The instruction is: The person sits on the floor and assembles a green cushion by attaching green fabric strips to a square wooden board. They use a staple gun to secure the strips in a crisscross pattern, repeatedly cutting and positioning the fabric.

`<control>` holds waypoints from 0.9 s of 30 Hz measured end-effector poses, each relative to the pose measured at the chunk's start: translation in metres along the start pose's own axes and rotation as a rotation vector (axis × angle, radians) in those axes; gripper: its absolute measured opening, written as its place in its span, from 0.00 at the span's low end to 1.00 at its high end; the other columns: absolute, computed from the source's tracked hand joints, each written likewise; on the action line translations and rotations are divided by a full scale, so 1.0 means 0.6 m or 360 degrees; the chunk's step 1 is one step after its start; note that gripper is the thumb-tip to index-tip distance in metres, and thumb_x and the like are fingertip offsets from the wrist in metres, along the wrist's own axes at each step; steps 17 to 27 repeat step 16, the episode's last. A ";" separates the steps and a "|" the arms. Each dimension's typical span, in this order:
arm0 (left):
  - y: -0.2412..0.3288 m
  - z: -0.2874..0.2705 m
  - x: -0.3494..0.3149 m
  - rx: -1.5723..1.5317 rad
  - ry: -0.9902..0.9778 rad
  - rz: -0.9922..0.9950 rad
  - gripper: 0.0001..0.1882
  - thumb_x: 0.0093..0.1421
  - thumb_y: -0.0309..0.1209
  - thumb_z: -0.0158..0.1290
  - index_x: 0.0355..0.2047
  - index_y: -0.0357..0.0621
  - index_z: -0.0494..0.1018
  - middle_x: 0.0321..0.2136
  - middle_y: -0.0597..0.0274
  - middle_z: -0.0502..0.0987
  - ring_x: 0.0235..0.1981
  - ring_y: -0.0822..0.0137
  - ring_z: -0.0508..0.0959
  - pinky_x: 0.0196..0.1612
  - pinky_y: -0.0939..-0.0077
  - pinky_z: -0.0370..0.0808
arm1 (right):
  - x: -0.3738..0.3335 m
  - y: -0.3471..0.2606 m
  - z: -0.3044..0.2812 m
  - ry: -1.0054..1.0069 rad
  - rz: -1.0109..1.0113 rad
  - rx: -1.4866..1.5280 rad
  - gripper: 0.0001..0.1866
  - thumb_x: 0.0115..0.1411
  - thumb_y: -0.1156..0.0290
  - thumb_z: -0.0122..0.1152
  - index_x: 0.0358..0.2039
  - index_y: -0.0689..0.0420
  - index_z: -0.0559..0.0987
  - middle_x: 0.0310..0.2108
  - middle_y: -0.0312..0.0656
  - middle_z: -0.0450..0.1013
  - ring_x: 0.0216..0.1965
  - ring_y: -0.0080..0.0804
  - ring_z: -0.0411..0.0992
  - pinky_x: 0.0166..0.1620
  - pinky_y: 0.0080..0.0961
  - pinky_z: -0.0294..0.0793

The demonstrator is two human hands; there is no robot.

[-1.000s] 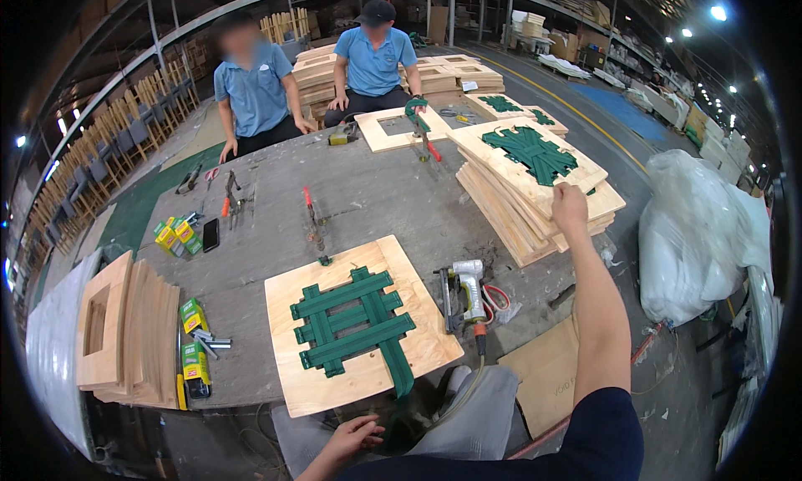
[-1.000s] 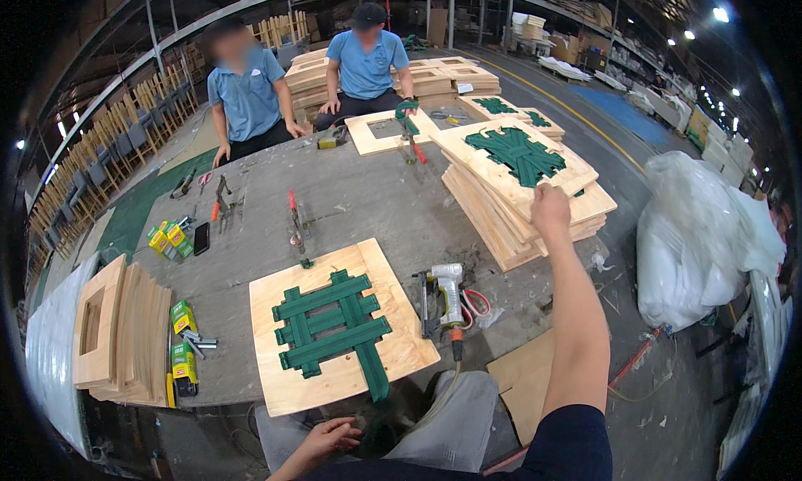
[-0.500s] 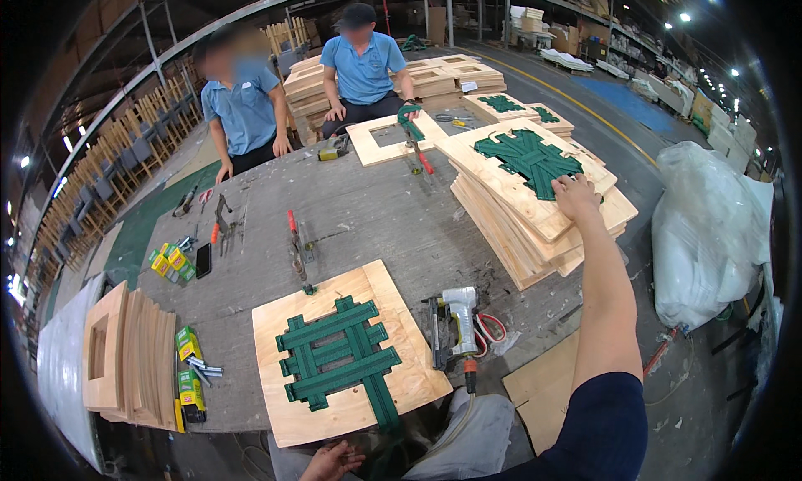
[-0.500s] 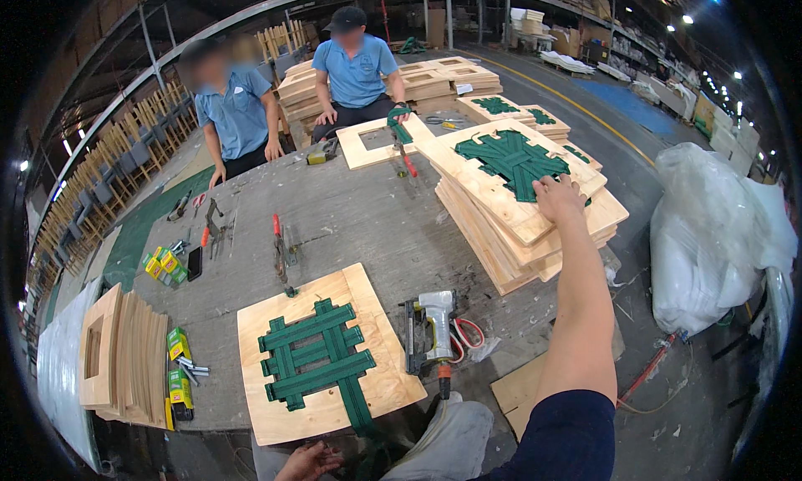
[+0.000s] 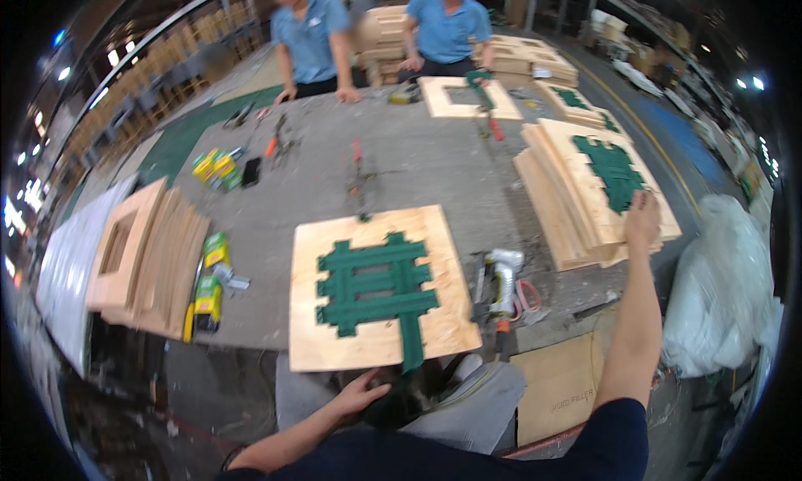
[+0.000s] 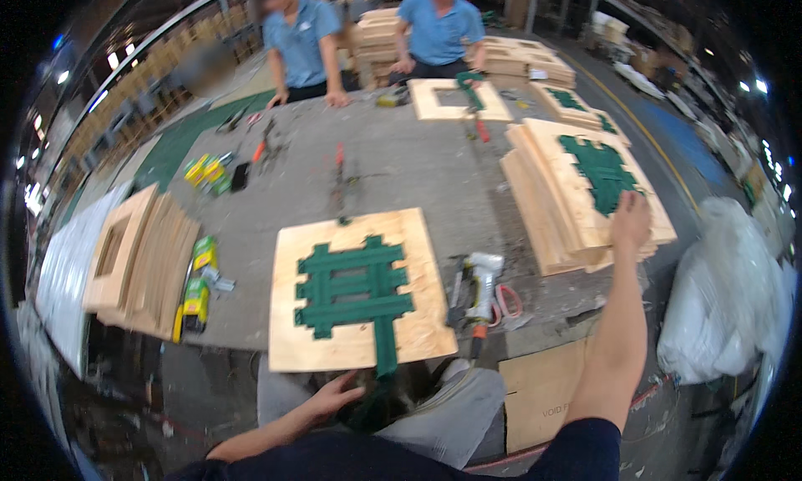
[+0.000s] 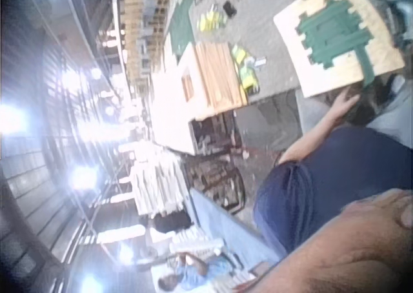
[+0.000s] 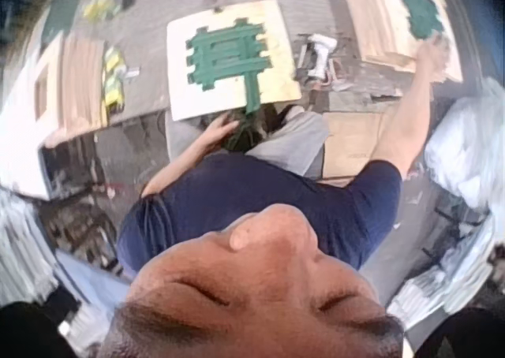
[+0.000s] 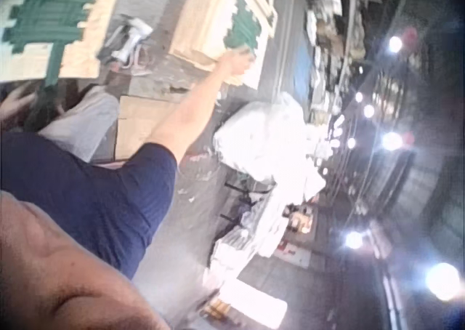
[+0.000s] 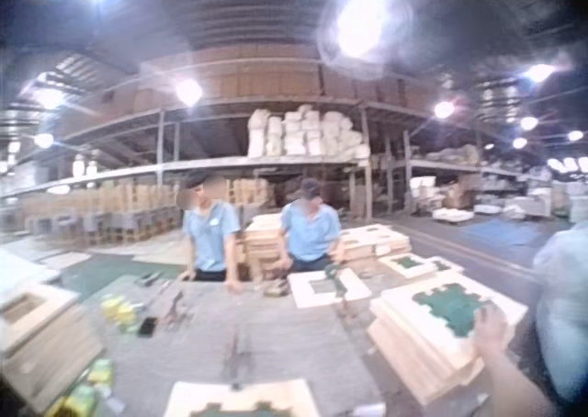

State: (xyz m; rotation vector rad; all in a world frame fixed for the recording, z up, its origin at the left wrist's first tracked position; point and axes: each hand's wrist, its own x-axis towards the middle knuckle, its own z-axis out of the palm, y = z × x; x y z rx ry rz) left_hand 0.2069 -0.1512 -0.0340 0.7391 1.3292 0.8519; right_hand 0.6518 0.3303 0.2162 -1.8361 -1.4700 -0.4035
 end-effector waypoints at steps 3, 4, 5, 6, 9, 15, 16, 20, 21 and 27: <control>0.012 0.027 0.021 0.0338 -0.0070 0.0183 0.49 0.66 0.51 0.60 0.76 0.39 0.48 0.74 0.45 0.53 0.76 0.55 0.51 0.75 0.65 0.50 | -0.081 0.008 -0.021 0.0197 -0.0406 0.0437 0.23 0.73 0.54 0.52 0.56 0.60 0.77 0.53 0.50 0.75 0.55 0.51 0.73 0.58 0.44 0.71; 0.014 0.031 0.014 0.0437 -0.0011 0.0093 0.51 0.65 0.51 0.60 0.75 0.37 0.47 0.74 0.45 0.54 0.75 0.56 0.53 0.75 0.66 0.51 | -0.142 -0.011 -0.013 0.0102 -0.0426 0.0612 0.23 0.73 0.55 0.53 0.55 0.62 0.77 0.53 0.51 0.76 0.54 0.51 0.74 0.58 0.41 0.71; 0.027 0.042 0.013 0.0307 -0.0046 0.0107 0.49 0.65 0.52 0.60 0.74 0.34 0.52 0.72 0.44 0.59 0.73 0.58 0.59 0.73 0.68 0.55 | -0.202 -0.014 -0.018 -0.0073 -0.0374 0.0719 0.21 0.73 0.58 0.54 0.54 0.63 0.77 0.51 0.50 0.77 0.53 0.47 0.75 0.57 0.38 0.71; 0.016 0.046 0.021 0.0217 -0.0050 0.0101 0.45 0.66 0.52 0.59 0.71 0.34 0.58 0.68 0.43 0.64 0.69 0.59 0.64 0.71 0.68 0.58 | -0.261 -0.023 -0.026 -0.0241 -0.0324 0.0840 0.20 0.73 0.60 0.55 0.54 0.63 0.78 0.49 0.49 0.78 0.52 0.43 0.75 0.57 0.36 0.71; -0.003 0.068 0.054 0.0162 -0.0067 0.0160 0.33 0.68 0.51 0.57 0.59 0.33 0.72 0.54 0.47 0.77 0.56 0.63 0.76 0.59 0.70 0.71 | -0.439 -0.044 -0.053 -0.0566 -0.0113 0.1311 0.15 0.71 0.66 0.59 0.50 0.64 0.79 0.45 0.46 0.79 0.47 0.32 0.76 0.53 0.28 0.73; 0.038 0.077 0.044 0.0396 -0.0311 -0.0195 0.26 0.71 0.52 0.53 0.45 0.37 0.81 0.34 0.61 0.82 0.33 0.68 0.81 0.40 0.70 0.79 | -0.653 -0.133 -0.085 -0.1688 0.0367 0.1408 0.11 0.71 0.65 0.60 0.42 0.61 0.81 0.34 0.41 0.80 0.32 0.24 0.78 0.40 0.24 0.79; 0.053 0.085 0.030 0.0386 -0.0405 -0.0238 0.26 0.71 0.52 0.53 0.44 0.38 0.82 0.32 0.62 0.82 0.30 0.68 0.81 0.38 0.70 0.79 | -0.660 -0.151 -0.098 -0.1919 0.0581 0.1334 0.12 0.71 0.64 0.60 0.43 0.60 0.82 0.34 0.42 0.80 0.33 0.26 0.79 0.41 0.25 0.80; 0.053 0.085 0.030 0.0386 -0.0405 -0.0238 0.26 0.71 0.52 0.53 0.44 0.38 0.82 0.32 0.62 0.82 0.30 0.68 0.81 0.38 0.70 0.79 | -0.660 -0.151 -0.098 -0.1919 0.0581 0.1334 0.12 0.71 0.64 0.60 0.43 0.60 0.82 0.34 0.42 0.80 0.33 0.26 0.79 0.41 0.25 0.80; 0.053 0.085 0.030 0.0386 -0.0405 -0.0238 0.26 0.71 0.52 0.53 0.44 0.38 0.82 0.32 0.62 0.82 0.30 0.68 0.81 0.38 0.70 0.79 | -0.660 -0.151 -0.098 -0.1919 0.0581 0.1334 0.12 0.71 0.64 0.60 0.43 0.60 0.82 0.34 0.42 0.80 0.33 0.26 0.79 0.41 0.25 0.80; 0.053 0.085 0.030 0.0386 -0.0405 -0.0238 0.26 0.71 0.52 0.53 0.44 0.38 0.82 0.32 0.62 0.82 0.30 0.68 0.81 0.38 0.70 0.79 | -0.660 -0.151 -0.098 -0.1919 0.0581 0.1334 0.12 0.71 0.64 0.60 0.43 0.60 0.82 0.34 0.42 0.80 0.33 0.26 0.79 0.41 0.25 0.80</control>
